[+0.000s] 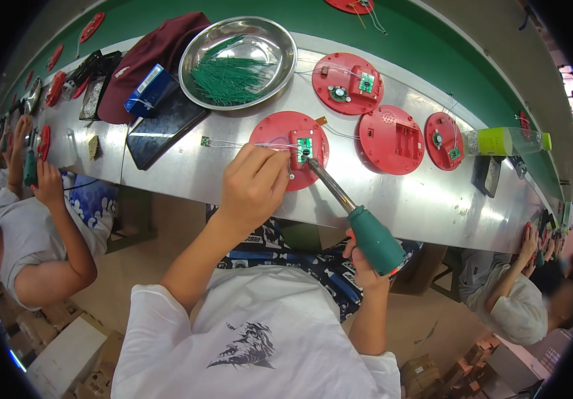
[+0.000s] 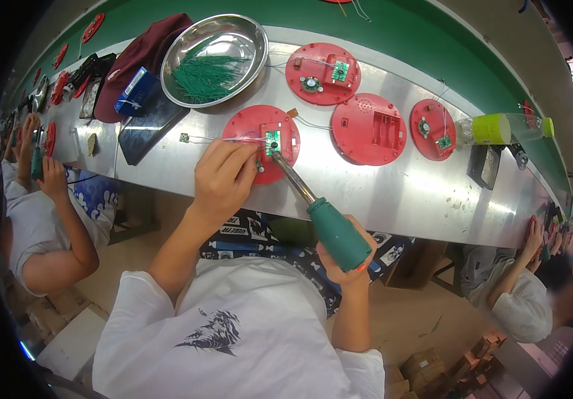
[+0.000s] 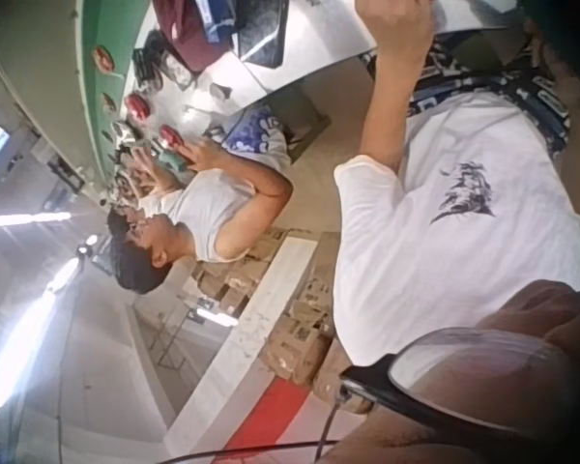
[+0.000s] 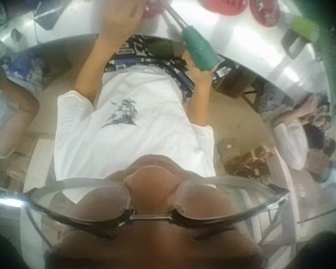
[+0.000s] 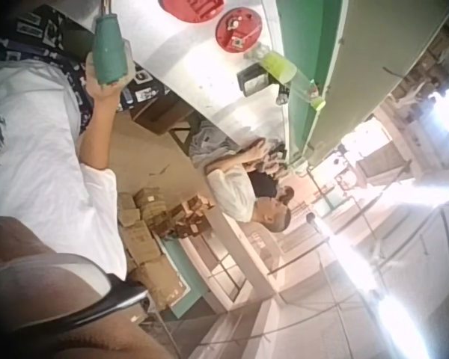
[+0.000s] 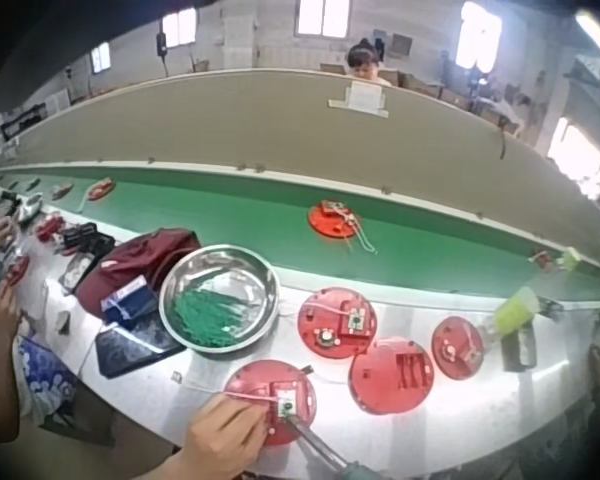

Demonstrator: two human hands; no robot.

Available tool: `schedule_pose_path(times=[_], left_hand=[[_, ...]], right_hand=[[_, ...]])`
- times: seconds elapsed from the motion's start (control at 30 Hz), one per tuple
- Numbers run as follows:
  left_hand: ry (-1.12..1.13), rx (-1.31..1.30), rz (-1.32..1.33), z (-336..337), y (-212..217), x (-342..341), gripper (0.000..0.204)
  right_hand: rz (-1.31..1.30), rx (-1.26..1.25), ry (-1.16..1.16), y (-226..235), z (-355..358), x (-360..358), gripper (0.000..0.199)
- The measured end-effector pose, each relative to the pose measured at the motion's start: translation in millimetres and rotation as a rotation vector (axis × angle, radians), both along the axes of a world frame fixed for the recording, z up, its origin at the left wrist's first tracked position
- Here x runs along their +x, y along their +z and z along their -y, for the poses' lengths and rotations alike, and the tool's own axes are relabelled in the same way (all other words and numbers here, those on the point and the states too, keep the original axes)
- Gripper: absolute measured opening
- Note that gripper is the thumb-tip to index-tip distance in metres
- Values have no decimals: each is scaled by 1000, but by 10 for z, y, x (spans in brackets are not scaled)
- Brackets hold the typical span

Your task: Soldering electronic components onto small PCBs housed in red plastic casings on an assembly line.

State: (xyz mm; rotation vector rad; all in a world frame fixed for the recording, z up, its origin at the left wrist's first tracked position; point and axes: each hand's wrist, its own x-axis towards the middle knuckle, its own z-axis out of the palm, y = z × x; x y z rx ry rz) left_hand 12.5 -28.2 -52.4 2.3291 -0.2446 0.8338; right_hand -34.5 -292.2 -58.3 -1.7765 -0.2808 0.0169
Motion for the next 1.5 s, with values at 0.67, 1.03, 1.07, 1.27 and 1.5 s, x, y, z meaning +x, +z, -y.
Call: schedule_pose_path(times=[0.67, 1.03, 1.07, 1.27, 1.5], left_hand=[[11, -1, 22, 7, -36, -2, 16], [12, 9, 11, 5, -11, -1, 18], [8, 12, 19, 5, -9, 3, 18], [18, 36, 27, 18, 13, 5, 19], [3, 190, -173, 23, 539, 73, 69]], right_hand=[[-121, 270, 6, 69, -45, 14, 37], [55, 242, -100, 113, 145, 176, 52], [63, 246, -102, 121, 147, 189, 52], [117, 321, -198, 43, 281, 208, 50], [187, 425, -351, 49, 597, 431, 44]])
